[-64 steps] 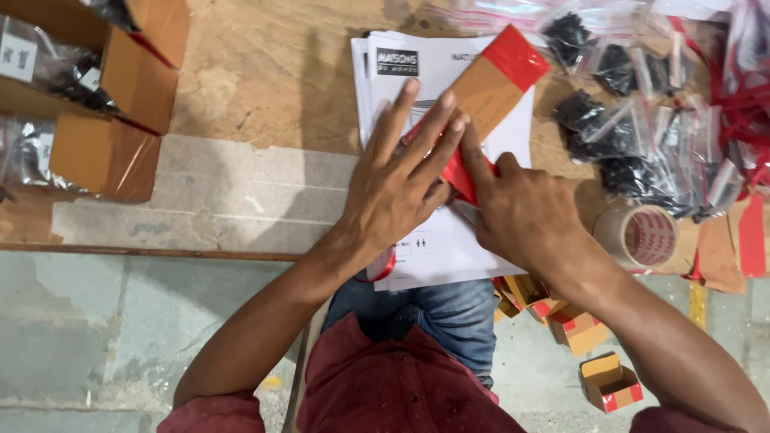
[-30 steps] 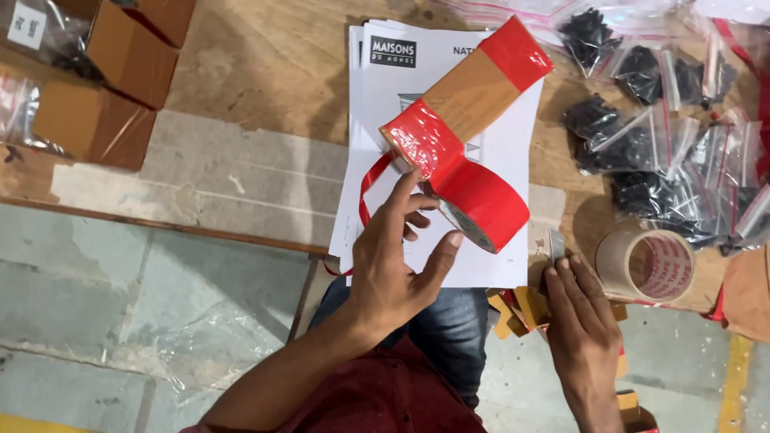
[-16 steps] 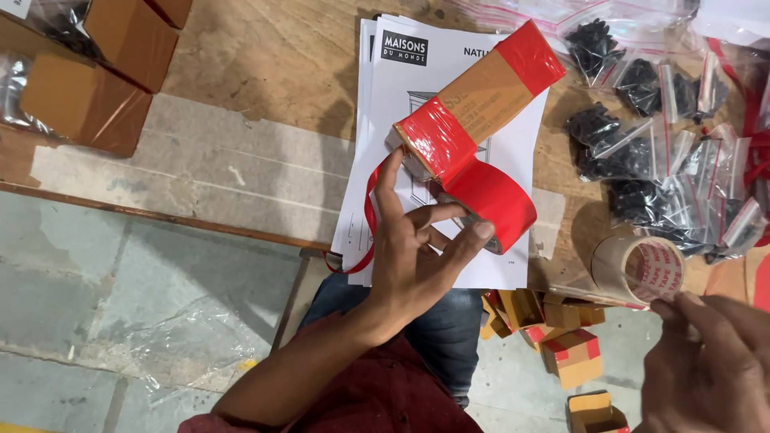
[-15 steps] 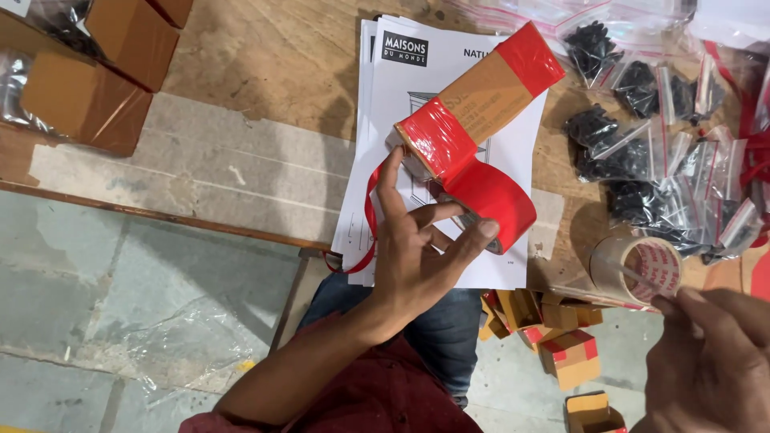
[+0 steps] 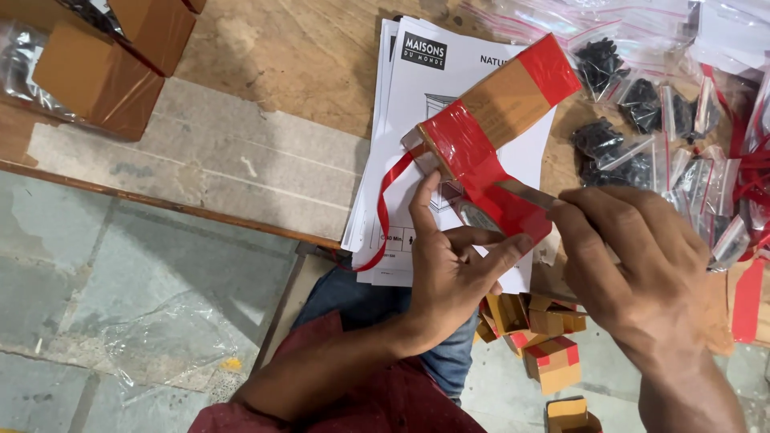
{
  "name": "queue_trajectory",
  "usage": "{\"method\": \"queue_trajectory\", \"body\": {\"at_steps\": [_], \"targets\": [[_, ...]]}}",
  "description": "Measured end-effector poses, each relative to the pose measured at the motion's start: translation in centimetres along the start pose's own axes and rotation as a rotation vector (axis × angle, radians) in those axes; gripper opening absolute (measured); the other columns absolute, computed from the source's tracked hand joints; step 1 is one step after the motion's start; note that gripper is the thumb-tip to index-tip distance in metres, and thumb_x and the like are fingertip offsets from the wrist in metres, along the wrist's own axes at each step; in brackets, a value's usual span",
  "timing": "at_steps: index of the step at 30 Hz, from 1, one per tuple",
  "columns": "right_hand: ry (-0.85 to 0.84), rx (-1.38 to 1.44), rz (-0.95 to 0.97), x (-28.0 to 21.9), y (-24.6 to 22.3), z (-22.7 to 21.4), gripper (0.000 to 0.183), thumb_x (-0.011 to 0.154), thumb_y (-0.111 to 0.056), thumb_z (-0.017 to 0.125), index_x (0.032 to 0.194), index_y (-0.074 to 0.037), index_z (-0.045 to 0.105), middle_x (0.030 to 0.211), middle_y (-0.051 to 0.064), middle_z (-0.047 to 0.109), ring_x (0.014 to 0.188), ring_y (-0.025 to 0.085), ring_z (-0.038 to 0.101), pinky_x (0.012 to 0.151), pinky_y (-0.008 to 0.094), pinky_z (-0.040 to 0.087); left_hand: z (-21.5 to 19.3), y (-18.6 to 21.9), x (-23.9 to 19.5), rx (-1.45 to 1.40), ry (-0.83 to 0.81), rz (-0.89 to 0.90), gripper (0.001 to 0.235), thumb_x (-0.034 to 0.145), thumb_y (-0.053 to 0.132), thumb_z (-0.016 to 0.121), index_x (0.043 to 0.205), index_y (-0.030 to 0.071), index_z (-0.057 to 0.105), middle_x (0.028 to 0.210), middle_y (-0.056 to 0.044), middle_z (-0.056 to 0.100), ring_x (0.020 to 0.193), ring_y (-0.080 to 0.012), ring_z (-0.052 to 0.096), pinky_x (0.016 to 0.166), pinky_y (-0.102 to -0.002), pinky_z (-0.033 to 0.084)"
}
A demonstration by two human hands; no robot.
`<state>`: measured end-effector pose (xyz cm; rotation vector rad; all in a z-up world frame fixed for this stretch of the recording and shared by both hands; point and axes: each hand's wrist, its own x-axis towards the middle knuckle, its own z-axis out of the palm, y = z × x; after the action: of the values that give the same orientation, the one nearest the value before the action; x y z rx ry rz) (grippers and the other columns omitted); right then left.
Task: The person places instruction sheets into a small cardboard box, tears strips of red tape, and wraps the tape around the box to secure it, repeating the process on additional small boxes at the workbench.
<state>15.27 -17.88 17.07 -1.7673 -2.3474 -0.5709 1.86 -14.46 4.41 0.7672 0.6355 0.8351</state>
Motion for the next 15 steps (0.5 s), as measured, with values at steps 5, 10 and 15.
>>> {"method": "queue_trajectory", "body": {"at_steps": [5,10,15], "targets": [[-0.014,-0.005,-0.045,0.2,0.0,-0.7,0.033,0.072,0.006,0.076,0.104,0.003,0.072,0.105,0.012,0.072,0.097,0.029,0.070,0.077,0.041,0.058,0.0,0.5,0.0,0.073,-0.007,0.000,0.109,0.089,0.017,0.080,0.161,0.002,0.000,0.091,-0.016,0.077,0.057,-0.0093,0.067,0.048,-0.020,0.055],[-0.039,0.003,-0.081,1.0,0.3,1.2,0.032,0.073,0.000,0.079,0.105,0.003,0.072,0.106,0.014,0.072,0.100,0.030,0.071,0.079,0.042,0.060,-0.1,0.3,-0.2,0.050,-0.016,-0.060,0.113,0.087,0.017,0.079,0.162,0.005,-0.005,0.090,-0.015,0.077,0.054,-0.0085,0.067,0.047,-0.020,0.055],[-0.084,-0.039,-0.224,2.3,0.9,3.8,0.025,0.072,-0.007,0.082,0.095,-0.001,0.075,0.097,0.011,0.076,0.088,0.025,0.073,0.073,0.037,0.061,-0.4,-0.1,-0.3,0.085,-0.015,0.025,0.113,0.089,0.013,0.077,0.164,0.003,-0.007,0.089,-0.015,0.076,0.057,-0.0087,0.068,0.049,-0.020,0.055]]}}
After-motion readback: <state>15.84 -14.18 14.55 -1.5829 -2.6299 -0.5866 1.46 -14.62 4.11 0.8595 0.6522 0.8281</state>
